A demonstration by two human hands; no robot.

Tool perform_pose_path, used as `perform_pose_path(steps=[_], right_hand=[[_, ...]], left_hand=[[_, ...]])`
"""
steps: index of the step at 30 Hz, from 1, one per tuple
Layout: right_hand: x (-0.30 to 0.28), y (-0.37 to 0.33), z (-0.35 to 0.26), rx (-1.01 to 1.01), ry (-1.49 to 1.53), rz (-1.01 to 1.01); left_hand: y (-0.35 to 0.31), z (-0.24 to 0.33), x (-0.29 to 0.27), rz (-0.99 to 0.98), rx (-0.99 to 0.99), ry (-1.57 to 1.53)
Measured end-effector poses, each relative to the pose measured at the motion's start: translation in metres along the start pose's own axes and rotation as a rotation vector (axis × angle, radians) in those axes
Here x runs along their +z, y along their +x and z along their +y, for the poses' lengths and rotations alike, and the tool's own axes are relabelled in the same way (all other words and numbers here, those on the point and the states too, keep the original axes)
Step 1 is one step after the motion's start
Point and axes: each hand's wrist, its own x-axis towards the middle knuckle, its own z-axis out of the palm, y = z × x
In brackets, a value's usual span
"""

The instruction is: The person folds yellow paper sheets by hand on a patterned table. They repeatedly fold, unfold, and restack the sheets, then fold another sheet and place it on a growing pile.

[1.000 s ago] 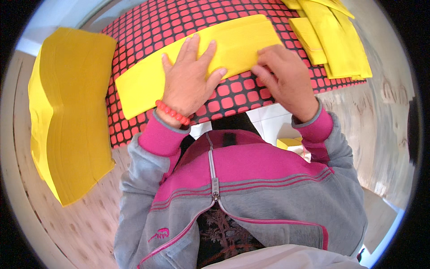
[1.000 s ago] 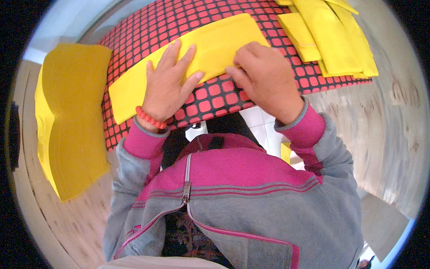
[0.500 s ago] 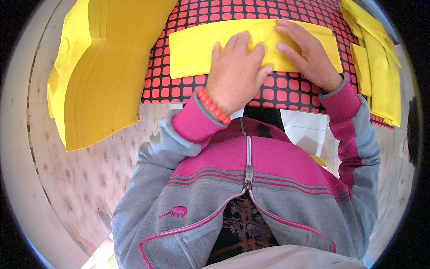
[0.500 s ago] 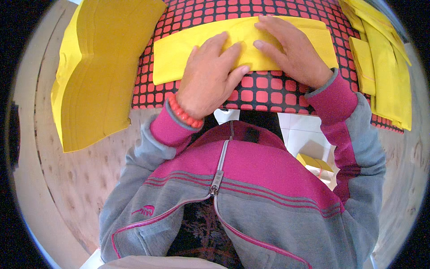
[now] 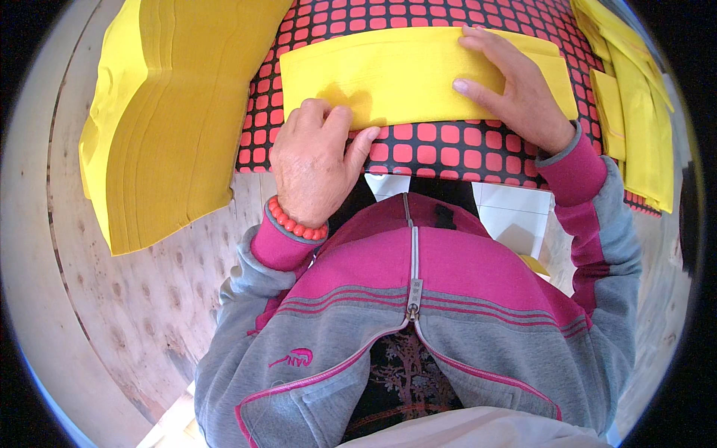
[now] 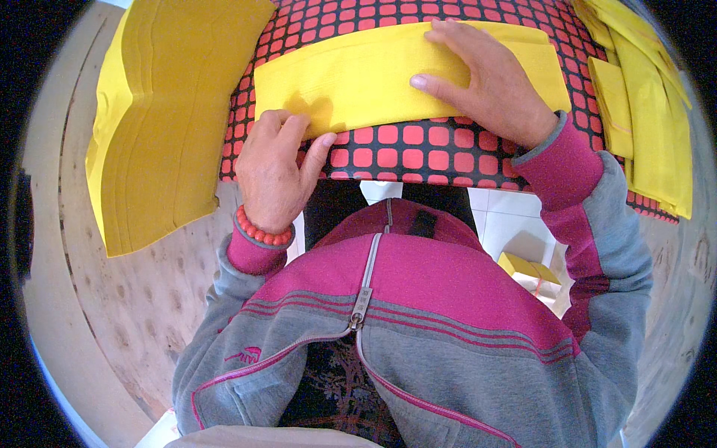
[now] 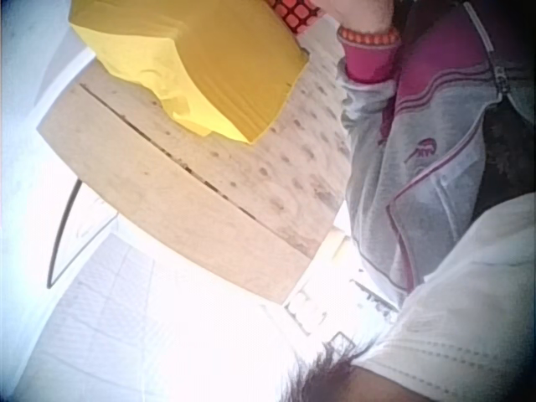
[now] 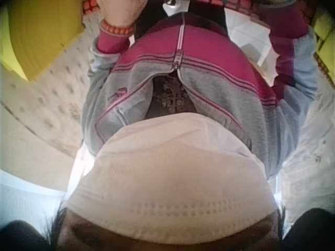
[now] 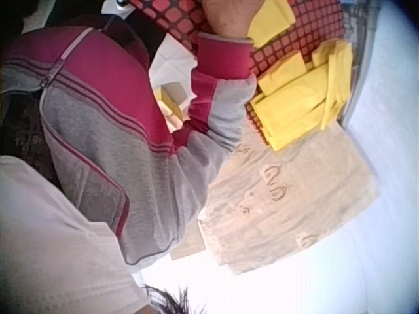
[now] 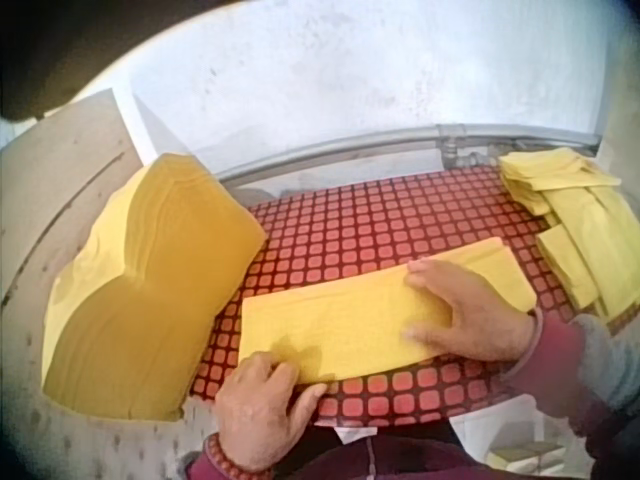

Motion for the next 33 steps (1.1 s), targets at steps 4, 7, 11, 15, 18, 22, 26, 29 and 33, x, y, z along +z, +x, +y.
perform_pose_path(steps=[4, 7, 11, 15, 18, 22, 26, 29, 33], right_hand=[[0.001, -0.002, 0.0, -0.004, -0.027, -0.041], [0.0, -0.003, 0.0, -0.002, -0.036, -0.039], [0.0, -0.002, -0.002, 0.013, -0.026, -0.051], [0.0, 0.001, -0.003, 0.033, -0.001, -0.067], [-0.001, 0.001, -0.004, 0.028, -0.005, -0.074], [-0.001, 0.001, -0.004, 0.029, 0.015, -0.064], [0.004, 0.004, -0.006, 0.004, -0.035, -0.003], [0.006, 0.004, -0.007, -0.038, -0.06, 0.042], [0.006, 0.0, -0.007, -0.037, -0.094, 0.057]], left_hand=[[-0.007, -0.004, 0.0, 0.034, 0.017, 0.005], [-0.011, -0.005, -0.006, 0.033, 0.023, -0.005], [-0.004, 0.0, -0.006, 0.117, 0.062, -0.017], [0.01, 0.011, 0.01, 0.099, 0.131, -0.085], [0.007, 0.012, 0.012, 0.027, 0.098, -0.125], [-0.008, 0.003, 0.004, 0.033, 0.035, -0.09], [-0.018, 0.001, 0.002, 0.061, -0.033, -0.06], [-0.015, 0.0, 0.0, 0.104, -0.014, -0.063], [-0.001, 0.008, -0.01, 0.033, -0.03, -0.04]])
